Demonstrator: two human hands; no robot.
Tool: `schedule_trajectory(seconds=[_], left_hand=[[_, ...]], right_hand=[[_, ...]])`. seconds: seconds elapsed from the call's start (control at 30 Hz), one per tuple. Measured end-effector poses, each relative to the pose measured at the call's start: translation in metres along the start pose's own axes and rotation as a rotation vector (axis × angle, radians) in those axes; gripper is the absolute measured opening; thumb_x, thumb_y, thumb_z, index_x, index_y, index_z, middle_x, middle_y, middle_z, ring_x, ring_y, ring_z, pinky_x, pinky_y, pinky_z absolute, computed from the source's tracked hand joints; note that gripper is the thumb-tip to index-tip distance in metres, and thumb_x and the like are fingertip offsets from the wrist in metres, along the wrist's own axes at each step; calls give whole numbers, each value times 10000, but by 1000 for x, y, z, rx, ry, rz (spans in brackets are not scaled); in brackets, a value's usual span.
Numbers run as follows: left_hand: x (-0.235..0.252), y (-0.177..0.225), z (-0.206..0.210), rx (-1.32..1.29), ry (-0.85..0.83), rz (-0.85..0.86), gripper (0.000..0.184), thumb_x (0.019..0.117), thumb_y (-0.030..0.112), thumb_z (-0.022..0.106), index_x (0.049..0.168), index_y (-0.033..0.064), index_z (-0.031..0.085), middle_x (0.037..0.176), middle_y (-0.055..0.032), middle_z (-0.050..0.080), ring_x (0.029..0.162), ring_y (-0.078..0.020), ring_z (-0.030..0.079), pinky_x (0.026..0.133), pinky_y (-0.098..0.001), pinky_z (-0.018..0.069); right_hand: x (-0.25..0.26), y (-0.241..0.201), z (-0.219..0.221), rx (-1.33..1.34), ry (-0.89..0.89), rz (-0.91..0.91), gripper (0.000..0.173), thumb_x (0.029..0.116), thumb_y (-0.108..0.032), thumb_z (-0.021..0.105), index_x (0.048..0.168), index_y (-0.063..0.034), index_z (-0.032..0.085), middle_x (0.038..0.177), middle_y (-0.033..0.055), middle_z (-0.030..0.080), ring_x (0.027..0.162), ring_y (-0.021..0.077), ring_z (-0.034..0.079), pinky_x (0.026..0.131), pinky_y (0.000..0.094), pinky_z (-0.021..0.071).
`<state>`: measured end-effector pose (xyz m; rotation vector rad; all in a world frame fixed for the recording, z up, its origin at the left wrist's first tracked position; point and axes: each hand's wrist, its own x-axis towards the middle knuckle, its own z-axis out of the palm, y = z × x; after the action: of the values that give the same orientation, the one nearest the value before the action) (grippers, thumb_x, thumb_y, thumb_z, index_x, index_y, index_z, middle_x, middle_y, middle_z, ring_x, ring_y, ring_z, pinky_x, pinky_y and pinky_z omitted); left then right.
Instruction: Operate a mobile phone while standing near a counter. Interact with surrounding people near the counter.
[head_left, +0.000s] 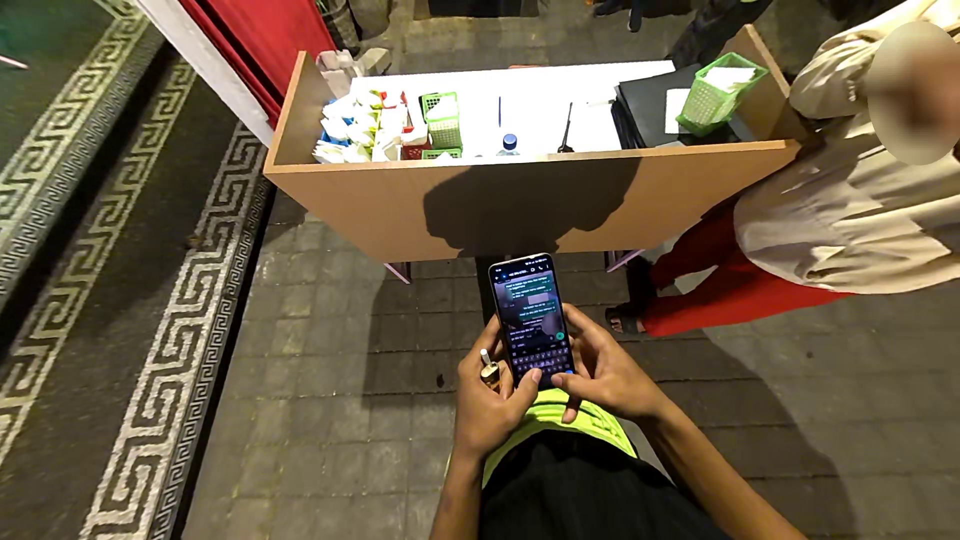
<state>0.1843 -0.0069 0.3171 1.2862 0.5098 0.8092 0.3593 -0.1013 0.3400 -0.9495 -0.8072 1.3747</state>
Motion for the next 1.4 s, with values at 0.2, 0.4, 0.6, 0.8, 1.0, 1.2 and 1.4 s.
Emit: schedule_trajectory(seconds=[0.2, 0.4, 0.6, 0.8, 1.0, 1.2, 1.4], left_hand=[[-1, 1, 0, 4, 4, 6, 805, 785, -28, 749, 1492, -129, 378, 1336, -214, 642, 802, -161, 693, 547, -243, 540], [-1, 1, -3, 1, 3, 14, 799, 784, -17, 747, 1483, -139, 381, 1325, -212, 648, 752, -134, 673, 529, -226, 516], [-2, 3, -6, -7, -27, 23, 791, 800, 19, 737, 1478, -156, 368, 1318, -218, 649, 787, -132, 681, 545, -223, 520], [-2, 3, -7, -1, -33, 32, 803, 797, 14, 734, 1481, -164, 352, 1328, -220, 642, 750, -120, 667, 536, -221, 515], [-2, 4, -4, -2, -36, 39, 814, 795, 17, 742, 1483, -166, 348, 1330, -223, 640, 767, -124, 670, 546, -220, 519], [-3, 3, -2, 1, -28, 23, 818, 782, -17, 740, 1488, -158, 351, 1342, -226, 634, 799, -141, 687, 561, -232, 535], [-5, 4, -1, 12, -38, 13, 821, 785, -15, 737, 1493, -153, 346, 1329, -223, 640, 791, -139, 683, 566, -231, 537]], right_hand=[[0, 0, -1, 6, -24, -5, 839, 826, 147, 626, 1537, -54, 227, 1353, 168, 589, 1047, 331, 719, 538, 434, 654], [-1, -2, -7, 54, -103, 21, 743, 911, 109, 451, 1574, -78, 172, 1375, 167, 581, 1066, 321, 713, 600, 454, 658], [-1, -1, -9, 81, -139, 24, 750, 915, 116, 445, 1576, -88, 155, 1392, 172, 567, 1093, 331, 703, 633, 463, 662], [-1, -3, -6, 81, -129, 36, 723, 934, 110, 422, 1576, -100, 164, 1380, 159, 583, 1076, 322, 712, 633, 464, 665], [-2, -4, -8, 65, -151, 6, 779, 905, 121, 521, 1567, -84, 165, 1398, 160, 563, 1098, 328, 703, 636, 460, 667], [-3, 1, -5, 28, -70, 5, 846, 864, 155, 597, 1570, -77, 190, 1381, 162, 579, 1071, 327, 713, 578, 434, 662], [-6, 2, -5, 45, -66, -4, 819, 880, 128, 580, 1569, -70, 183, 1376, 161, 585, 1058, 319, 718, 564, 428, 657]])
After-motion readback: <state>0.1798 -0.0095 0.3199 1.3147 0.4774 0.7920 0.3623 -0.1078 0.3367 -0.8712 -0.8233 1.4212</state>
